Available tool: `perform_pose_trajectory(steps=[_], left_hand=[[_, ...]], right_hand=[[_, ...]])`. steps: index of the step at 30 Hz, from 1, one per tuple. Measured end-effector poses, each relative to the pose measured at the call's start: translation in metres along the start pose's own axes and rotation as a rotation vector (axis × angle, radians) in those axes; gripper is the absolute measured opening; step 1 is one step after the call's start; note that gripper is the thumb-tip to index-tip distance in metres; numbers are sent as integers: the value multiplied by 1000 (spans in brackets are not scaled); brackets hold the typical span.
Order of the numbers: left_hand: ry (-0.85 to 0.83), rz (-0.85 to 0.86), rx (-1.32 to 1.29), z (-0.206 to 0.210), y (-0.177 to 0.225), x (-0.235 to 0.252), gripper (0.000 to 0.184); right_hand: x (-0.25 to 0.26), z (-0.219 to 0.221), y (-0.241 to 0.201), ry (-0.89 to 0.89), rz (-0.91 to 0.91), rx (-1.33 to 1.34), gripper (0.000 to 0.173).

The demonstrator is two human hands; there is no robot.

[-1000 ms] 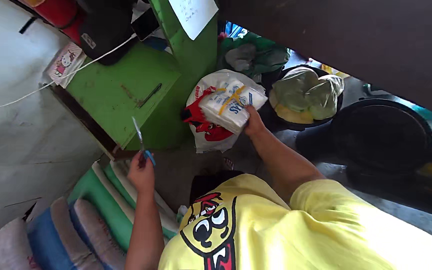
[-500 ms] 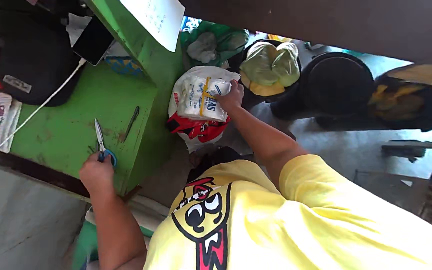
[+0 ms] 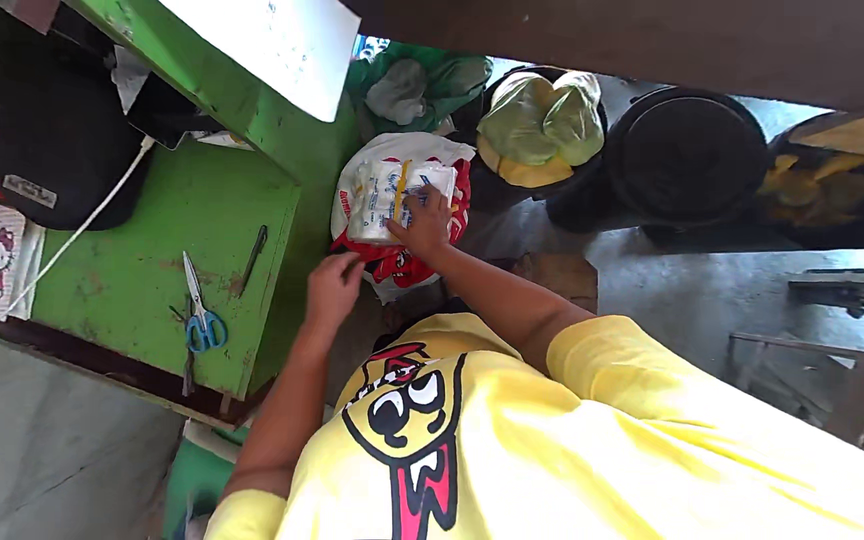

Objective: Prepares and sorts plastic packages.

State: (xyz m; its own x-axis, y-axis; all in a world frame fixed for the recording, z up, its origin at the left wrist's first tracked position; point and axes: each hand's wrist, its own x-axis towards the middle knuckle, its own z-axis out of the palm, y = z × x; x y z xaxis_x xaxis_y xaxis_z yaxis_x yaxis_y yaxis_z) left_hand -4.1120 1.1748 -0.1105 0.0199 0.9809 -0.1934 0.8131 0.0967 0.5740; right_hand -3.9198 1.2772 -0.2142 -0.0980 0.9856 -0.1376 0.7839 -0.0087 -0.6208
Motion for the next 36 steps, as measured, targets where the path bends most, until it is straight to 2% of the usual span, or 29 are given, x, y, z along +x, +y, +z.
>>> perform_pose_trajectory(steps=[2,5,7,11,14,18,21,24,28,30,31,34,36], left_hand=[[13,26,-39,32,14,34,27],[94,16,9,71,21,83,32],[39,-27,72,86,18,108,41],[-46,-69,239,109,11,122,74],[-13,-96,326,119,1,119,88],[-34,-223,348,115,-1,118,87],[-46,-341,338,111,-3,122,85],[-57,-406,318,110,-2,126,85],[-20,-451,324,109,13,132,86],[78,-384,334,111,22,126,84],[161,-282,345,114,24,118,81],[392,188,357,131,25,107,59],[309,342,347,134,36,98,54]], right_hand=[[1,-1,-3,-76,39,40,59],[10,-7,2,-160,6,100,44],[18,-12,12,-206,-50,122,35],[33,-39,39,-349,-36,86,36],[40,-53,67,-228,-11,312,33],[50,-101,112,-114,142,624,40],[46,-137,146,-10,177,663,42],[25,-187,153,31,165,602,40],[-16,-254,153,322,-29,655,30],[-41,-282,158,483,-92,661,27],[-56,-292,159,568,-93,636,26],[-116,-307,165,818,20,535,26],[-169,-303,166,958,170,529,27]])
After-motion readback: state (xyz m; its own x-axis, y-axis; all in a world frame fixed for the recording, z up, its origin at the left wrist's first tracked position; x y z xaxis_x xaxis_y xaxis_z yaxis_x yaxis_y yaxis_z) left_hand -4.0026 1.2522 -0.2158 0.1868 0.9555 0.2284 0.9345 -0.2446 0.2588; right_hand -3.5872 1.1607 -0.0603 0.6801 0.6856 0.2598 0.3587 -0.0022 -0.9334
